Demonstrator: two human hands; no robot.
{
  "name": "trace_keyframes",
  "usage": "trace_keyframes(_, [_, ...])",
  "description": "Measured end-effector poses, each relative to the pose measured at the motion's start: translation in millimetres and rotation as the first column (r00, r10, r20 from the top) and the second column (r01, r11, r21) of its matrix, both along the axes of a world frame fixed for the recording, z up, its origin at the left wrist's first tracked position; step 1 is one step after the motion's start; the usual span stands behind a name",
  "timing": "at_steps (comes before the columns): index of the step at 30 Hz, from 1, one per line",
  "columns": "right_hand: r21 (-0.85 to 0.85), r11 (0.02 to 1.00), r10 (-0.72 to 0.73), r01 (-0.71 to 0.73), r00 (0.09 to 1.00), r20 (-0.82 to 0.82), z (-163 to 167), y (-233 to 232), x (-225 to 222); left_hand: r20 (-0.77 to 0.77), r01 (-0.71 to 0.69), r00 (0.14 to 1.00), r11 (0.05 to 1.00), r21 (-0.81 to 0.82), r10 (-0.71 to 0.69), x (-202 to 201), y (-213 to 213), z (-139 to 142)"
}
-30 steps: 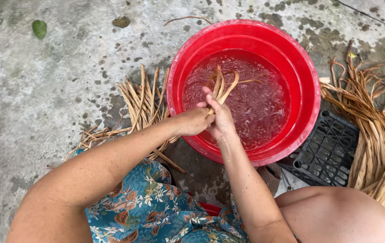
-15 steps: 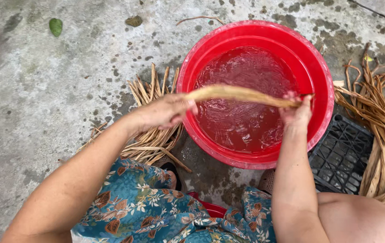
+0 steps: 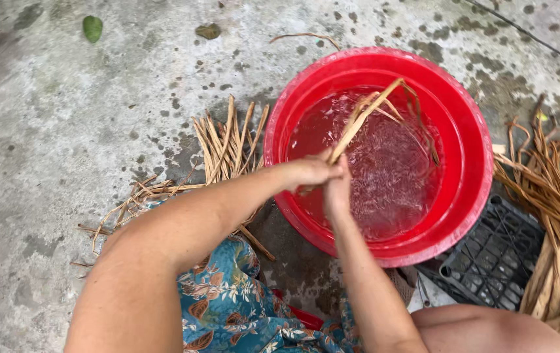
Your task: The person repeatedly picks up bundles of dried plant strips, submerges them in a red basin of water, and agitates them by hand. The strips are then placed into a black plastic crate beside the basin. The process is repeated for multiple bundles throughout the clip.
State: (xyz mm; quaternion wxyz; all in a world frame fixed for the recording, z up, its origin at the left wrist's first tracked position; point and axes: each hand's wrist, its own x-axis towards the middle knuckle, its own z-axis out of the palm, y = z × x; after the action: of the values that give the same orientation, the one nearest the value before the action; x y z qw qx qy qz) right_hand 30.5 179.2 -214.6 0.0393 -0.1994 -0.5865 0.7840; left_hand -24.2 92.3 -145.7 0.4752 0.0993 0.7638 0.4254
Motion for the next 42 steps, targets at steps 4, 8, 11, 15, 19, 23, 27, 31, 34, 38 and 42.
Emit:
trace_keyframes(4, [0.157, 0.968, 0.122, -0.197, 0.912, 0.392, -49, 70, -18, -0.136, 0.256, 0.949, 0.948, -0.189, -0.283, -8, 1, -15])
trace_keyframes(8, [0.600, 0.737, -0.140, -0.310, 0.799, 0.585, -94, 125, -2, -0.363, 0.180, 0.892, 0.948, -0.263, -0.270, -32, -16, -26])
trace_keyframes(11, [0.588, 0.633, -0.105, -0.504, 0.697, 0.710, -111, 128, 5, -0.361, 0.188, 0.877, 0.918, -0.349, -0.317, -41, -26, -33])
trace_keyframes(15, [0.452, 0.496, 0.247, -0.742, 0.619, 0.745, -104, 95, 7, -0.367, 0.242, 0.812, 0.833, -0.498, -0.455, -32, -21, -44])
trace_keyframes(19, [0.254, 0.299, 0.499, -0.920, 0.377, 0.780, -54, 68, 16, -0.509, 0.414, 0.596, 0.781, -0.469, -0.621, -23, -4, -46])
trace_keyframes(23, [0.456, 0.239, 0.649, -0.857, 0.490, 0.581, 17, 84, -1, -0.523, 0.562, 0.603, 0.786, -0.257, -0.603, -16, 21, -28])
trace_keyframes(27, [0.503, 0.219, 0.572, -0.836, 0.527, 0.628, 117, 139, -4, -0.430, 0.432, 0.781, 0.889, -0.152, -0.453, -16, 46, 1])
trace_keyframes(31, [0.286, 0.699, 0.523, -0.655, 0.741, 0.421, 227, 208, 29, -0.485, 0.245, 0.818, 0.950, -0.196, -0.311, -24, 59, 14])
trace_keyframes(34, [0.484, 0.796, 0.259, -0.363, 0.927, 0.270, 295, 254, 61, -0.411, 0.190, 0.873, 0.959, -0.209, -0.262, -38, 60, 10])
trace_keyframes(38, [0.618, 0.765, 0.173, -0.181, 0.982, 0.074, 351, 297, 91, -0.635, 0.148, 0.729, 0.965, -0.216, -0.254, -60, 56, 0])
trace_keyframes(42, [0.716, 0.698, 0.049, -0.006, 0.998, -0.040, 373, 331, 141, -0.690, 0.080, 0.649, 0.931, -0.357, -0.320, -77, 46, -1])
